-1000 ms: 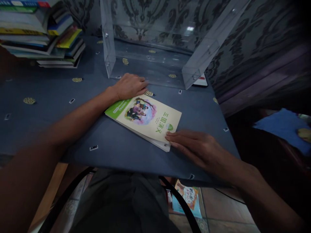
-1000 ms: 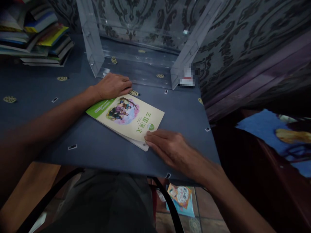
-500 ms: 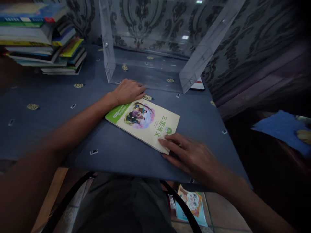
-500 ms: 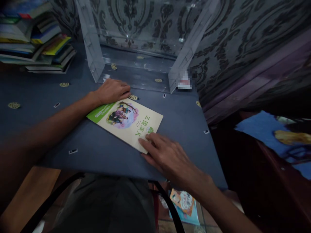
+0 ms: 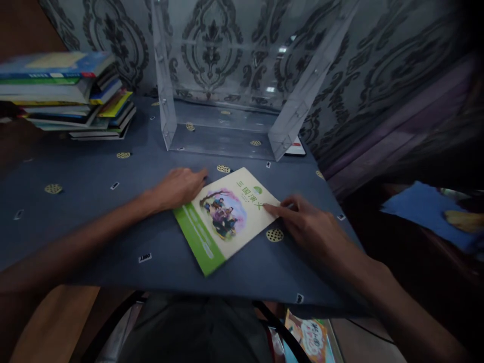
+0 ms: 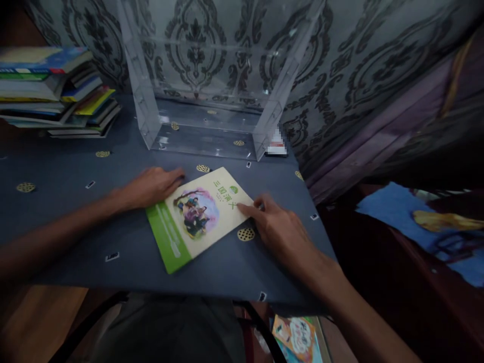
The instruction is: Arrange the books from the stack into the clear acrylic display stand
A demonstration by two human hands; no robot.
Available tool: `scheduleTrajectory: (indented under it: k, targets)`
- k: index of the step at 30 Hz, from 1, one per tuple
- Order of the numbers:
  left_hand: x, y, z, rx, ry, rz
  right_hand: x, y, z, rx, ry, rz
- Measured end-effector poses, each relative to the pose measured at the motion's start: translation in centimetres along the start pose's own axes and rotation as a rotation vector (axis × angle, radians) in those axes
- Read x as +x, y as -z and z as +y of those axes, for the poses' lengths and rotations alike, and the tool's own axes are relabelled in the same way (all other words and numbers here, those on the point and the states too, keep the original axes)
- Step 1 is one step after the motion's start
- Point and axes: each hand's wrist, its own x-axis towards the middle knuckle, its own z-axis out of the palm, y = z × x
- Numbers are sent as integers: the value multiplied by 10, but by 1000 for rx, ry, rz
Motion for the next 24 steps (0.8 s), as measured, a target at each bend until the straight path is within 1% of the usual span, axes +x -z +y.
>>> scheduleTrajectory:
  k: [2, 4, 8, 10, 12, 15, 19, 22, 24]
  targets:
    - [-12, 3, 9, -195, -52, -38, 9, -7, 7, 1, -36, 7]
    - [-20, 5, 16, -316, -52, -66, 20, -12, 10, 48, -75, 13]
    - [-20, 3, 17, -455, 37, -34, 33, -18, 6, 250, -153, 71]
    - [-16, -1, 11, -591, 82, -25, 33, -23, 1, 344, -187, 102]
    - [-11, -6, 5, -756, 135, -44, 30, -30, -6, 400, -225, 123]
    - [-3, -9, 0, -979, 219, -103, 25, -40, -19, 419, -276, 129]
    - [5, -4, -2, -1244, 360, -161, 27, -47, -34, 420, -312, 111]
    - [9, -2, -3, -1387, 447, -156, 34, -48, -39, 445, -347, 94]
    - [12, -3, -4, -1438, 454, -191, 38, -50, -39, 484, -370, 90]
